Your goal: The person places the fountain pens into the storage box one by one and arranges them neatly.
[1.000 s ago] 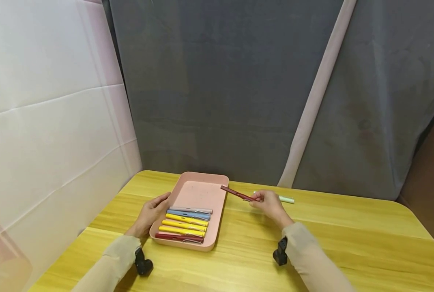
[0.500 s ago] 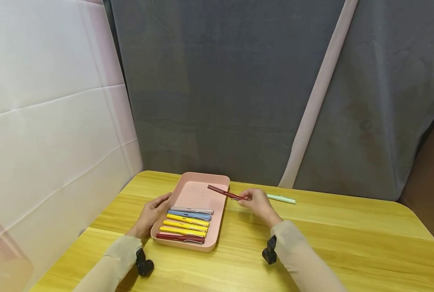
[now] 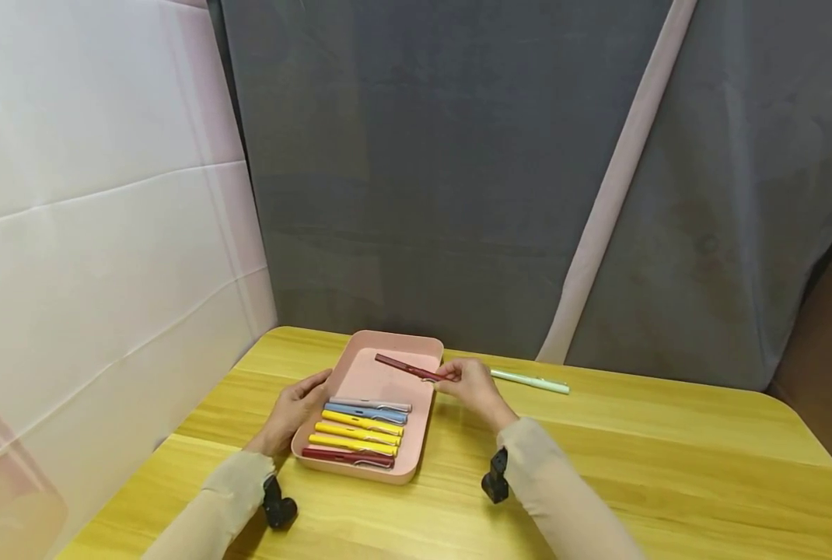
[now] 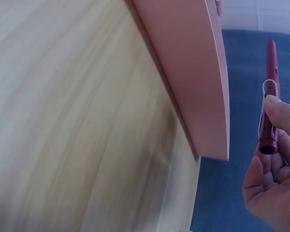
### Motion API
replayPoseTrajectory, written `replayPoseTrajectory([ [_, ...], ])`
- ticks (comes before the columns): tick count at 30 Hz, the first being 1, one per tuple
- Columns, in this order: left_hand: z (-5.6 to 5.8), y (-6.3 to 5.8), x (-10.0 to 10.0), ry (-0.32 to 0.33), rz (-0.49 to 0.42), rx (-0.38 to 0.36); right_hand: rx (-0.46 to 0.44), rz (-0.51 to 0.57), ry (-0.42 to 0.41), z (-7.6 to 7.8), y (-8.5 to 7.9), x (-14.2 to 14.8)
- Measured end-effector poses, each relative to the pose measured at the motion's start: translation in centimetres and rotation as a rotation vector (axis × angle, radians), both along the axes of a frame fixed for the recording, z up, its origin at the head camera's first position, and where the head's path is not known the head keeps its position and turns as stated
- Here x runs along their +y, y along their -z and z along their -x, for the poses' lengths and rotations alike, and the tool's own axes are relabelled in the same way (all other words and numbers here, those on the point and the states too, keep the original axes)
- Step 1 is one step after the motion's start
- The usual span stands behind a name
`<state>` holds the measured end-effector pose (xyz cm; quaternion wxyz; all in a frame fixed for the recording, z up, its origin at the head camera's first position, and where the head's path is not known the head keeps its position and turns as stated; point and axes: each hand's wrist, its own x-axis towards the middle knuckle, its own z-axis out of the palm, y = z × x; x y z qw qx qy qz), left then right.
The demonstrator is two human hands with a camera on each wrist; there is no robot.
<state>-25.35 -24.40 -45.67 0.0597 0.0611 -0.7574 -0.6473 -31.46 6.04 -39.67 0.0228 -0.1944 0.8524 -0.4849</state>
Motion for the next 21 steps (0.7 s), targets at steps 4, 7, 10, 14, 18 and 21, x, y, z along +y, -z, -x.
replayPoseTrajectory([
  [4, 0.1, 0.1, 0.1, 0.008, -0.024, 0.001, 0.019, 0.003, -0.017, 0.0, 0.1, -0.8],
  [7, 0.2, 0.2, 0.2, 0.011, -0.024, -0.003, 0.040, 0.004, -0.040, 0.0, 0.1, -1.3],
  [10, 0.3, 0.2, 0.3, 0.009, -0.012, -0.006, 0.045, 0.000, -0.056, 0.1, 0.3, -1.8],
  [14, 0.3, 0.2, 0.5, 0.003, 0.002, -0.003, 0.046, -0.015, -0.053, 0.2, 0.5, -2.4],
  [18, 0.3, 0.2, 0.5, 0.000, 0.007, -0.005, 0.051, -0.039, -0.048, 0.2, 0.5, -3.1],
  [21, 0.2, 0.1, 0.4, 0.000, 0.009, -0.006, 0.058, -0.057, -0.048, 0.1, 0.5, -3.6],
])
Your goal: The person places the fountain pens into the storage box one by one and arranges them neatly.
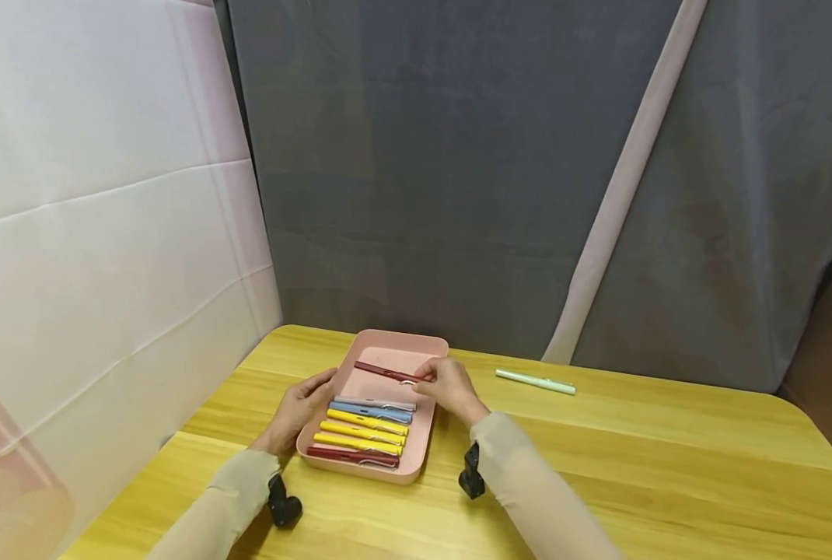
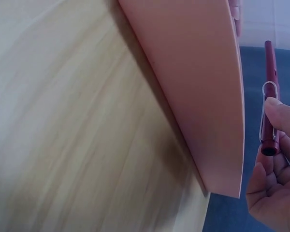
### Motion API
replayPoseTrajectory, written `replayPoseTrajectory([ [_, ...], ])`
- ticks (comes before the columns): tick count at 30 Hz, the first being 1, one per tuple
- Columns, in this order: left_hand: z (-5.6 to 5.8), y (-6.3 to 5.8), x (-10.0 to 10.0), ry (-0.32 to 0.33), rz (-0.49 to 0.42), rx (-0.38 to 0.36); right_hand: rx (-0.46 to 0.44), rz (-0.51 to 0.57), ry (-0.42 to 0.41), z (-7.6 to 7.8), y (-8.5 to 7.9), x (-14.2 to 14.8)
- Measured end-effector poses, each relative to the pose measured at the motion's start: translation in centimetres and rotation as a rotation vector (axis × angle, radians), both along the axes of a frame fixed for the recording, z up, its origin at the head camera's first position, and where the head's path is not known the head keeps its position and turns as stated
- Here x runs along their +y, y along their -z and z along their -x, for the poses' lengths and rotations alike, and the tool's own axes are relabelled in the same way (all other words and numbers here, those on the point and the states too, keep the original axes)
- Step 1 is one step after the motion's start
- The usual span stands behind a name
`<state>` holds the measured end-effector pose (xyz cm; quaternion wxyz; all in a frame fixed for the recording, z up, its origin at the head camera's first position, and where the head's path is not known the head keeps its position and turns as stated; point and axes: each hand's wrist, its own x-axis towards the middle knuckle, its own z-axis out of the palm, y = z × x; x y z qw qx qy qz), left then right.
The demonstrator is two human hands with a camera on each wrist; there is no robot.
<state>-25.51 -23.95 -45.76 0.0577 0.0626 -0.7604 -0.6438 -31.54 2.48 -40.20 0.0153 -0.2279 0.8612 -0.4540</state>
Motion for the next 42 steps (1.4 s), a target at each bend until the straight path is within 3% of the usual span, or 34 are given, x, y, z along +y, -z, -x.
replayPoseTrajectory([
  [21, -0.2, -0.2, -0.1, -0.007, -0.010, -0.017, -0.018, -0.059, -0.023, 0.0, 0.3, -2.0],
  [42, -0.6, -0.3, -0.2, 0.024, -0.033, 0.002, 0.090, -0.151, -0.023, 0.2, 1.2, -3.0],
])
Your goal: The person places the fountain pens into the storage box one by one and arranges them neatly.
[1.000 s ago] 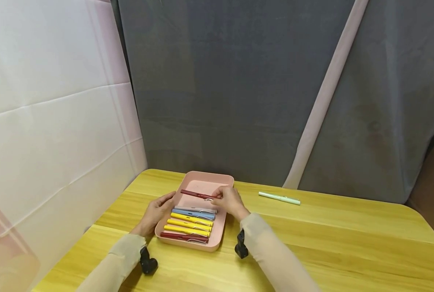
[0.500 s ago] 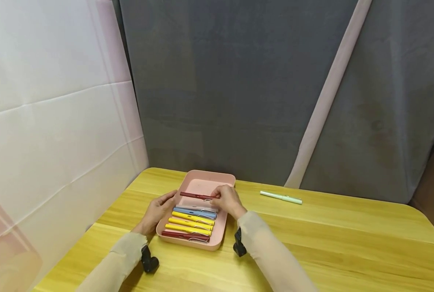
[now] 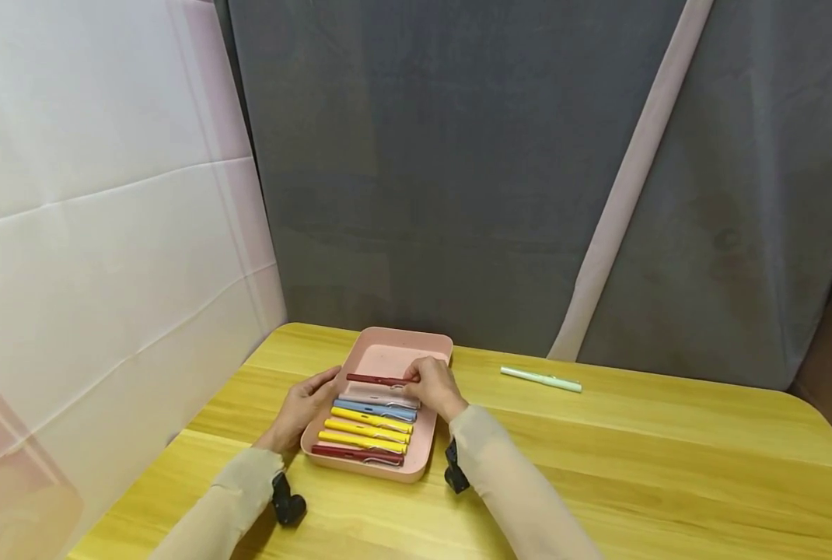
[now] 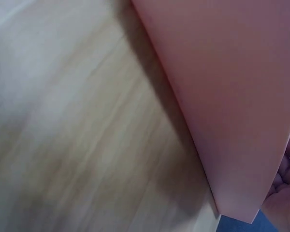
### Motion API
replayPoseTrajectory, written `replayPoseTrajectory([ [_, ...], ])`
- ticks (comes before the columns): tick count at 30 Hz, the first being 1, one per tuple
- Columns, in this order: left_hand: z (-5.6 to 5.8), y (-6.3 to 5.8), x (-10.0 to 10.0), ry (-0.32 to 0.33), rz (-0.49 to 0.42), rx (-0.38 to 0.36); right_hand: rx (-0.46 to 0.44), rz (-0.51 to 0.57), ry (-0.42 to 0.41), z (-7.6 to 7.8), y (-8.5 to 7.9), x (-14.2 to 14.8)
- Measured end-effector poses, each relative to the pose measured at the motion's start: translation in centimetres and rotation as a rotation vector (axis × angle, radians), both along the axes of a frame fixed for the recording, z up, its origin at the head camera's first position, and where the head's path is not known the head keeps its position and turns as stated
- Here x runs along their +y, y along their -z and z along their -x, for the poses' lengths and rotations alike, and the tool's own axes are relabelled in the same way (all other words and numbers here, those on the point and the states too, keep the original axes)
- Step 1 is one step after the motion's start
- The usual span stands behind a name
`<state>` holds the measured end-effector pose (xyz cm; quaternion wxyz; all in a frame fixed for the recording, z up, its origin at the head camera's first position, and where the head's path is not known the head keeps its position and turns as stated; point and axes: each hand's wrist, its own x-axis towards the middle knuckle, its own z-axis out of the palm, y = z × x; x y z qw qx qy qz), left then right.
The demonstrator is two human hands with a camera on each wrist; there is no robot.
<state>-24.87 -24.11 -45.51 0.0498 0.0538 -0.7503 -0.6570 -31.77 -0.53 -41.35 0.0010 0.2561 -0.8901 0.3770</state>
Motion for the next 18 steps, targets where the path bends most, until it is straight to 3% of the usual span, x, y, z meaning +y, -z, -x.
replayPoseTrajectory([
  [18, -0.42, -0.06, -0.01, -0.009, 0.016, 0.019, 0.044, -0.035, -0.002, 0.18, 0.28, -0.79],
])
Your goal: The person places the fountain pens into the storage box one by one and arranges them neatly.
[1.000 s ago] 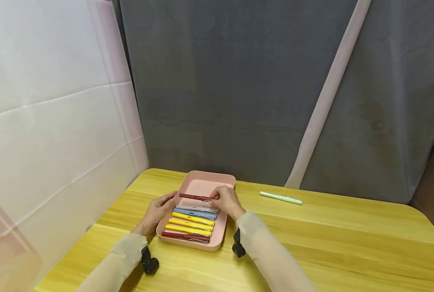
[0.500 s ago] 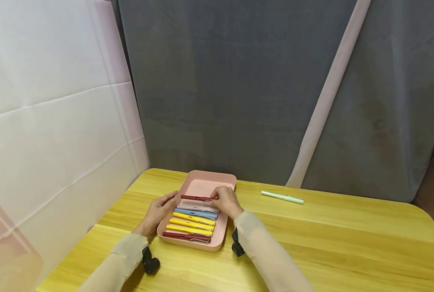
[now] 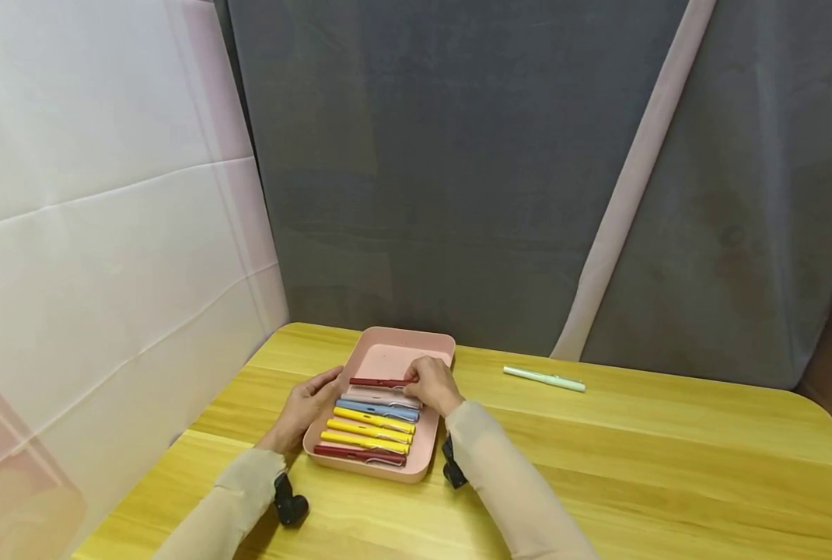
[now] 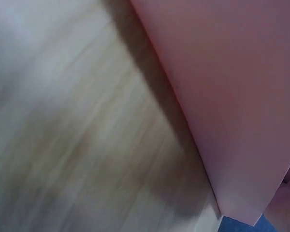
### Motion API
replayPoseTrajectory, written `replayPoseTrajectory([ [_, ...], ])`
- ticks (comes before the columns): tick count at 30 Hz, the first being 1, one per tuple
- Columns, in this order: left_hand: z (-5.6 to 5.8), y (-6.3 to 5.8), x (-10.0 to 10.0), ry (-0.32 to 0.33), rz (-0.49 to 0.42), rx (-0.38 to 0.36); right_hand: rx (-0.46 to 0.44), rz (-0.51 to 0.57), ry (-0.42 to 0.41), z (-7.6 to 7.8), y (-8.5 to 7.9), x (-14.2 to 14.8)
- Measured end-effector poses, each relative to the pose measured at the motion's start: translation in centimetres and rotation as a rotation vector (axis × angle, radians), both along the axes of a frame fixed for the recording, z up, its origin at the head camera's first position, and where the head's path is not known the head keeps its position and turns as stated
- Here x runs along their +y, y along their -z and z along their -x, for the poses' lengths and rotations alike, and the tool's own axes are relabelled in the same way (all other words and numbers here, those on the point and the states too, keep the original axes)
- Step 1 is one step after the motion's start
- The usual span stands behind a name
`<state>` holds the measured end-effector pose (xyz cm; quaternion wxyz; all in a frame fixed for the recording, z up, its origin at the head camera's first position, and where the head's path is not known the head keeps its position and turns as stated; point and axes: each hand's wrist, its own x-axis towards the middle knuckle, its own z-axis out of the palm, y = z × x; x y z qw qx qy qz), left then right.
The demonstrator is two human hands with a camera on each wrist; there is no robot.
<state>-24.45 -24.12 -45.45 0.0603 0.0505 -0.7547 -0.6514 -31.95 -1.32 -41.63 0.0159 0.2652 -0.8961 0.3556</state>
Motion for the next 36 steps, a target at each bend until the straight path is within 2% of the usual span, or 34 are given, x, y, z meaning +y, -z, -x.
replayPoseTrajectory([
  [8, 0.10, 0.09, -0.04, 0.000, 0.006, 0.004, -0.009, -0.021, 0.005, 0.01, -0.02, 0.02],
  [15, -0.27, 0.22, -0.04, 0.005, 0.026, 0.073, -0.012, -0.057, 0.004, 0.10, 0.02, -0.14],
  [20, -0.15, 0.01, 0.09, -0.001, -0.013, 0.024, -0.021, -0.077, 0.004, 0.08, -0.09, -0.26],
  [29, -0.11, 0.00, 0.10, -0.019, -0.021, -0.025, -0.078, -0.110, 0.003, -0.02, -0.22, -0.52],
  [33, -0.09, -0.01, 0.08, -0.017, -0.019, -0.022, -0.078, -0.118, -0.006, 0.22, -0.01, -0.57],
  [36, -0.07, 0.04, 0.03, -0.007, -0.018, -0.008, -0.046, -0.130, -0.029, 0.46, 0.33, -0.52],
])
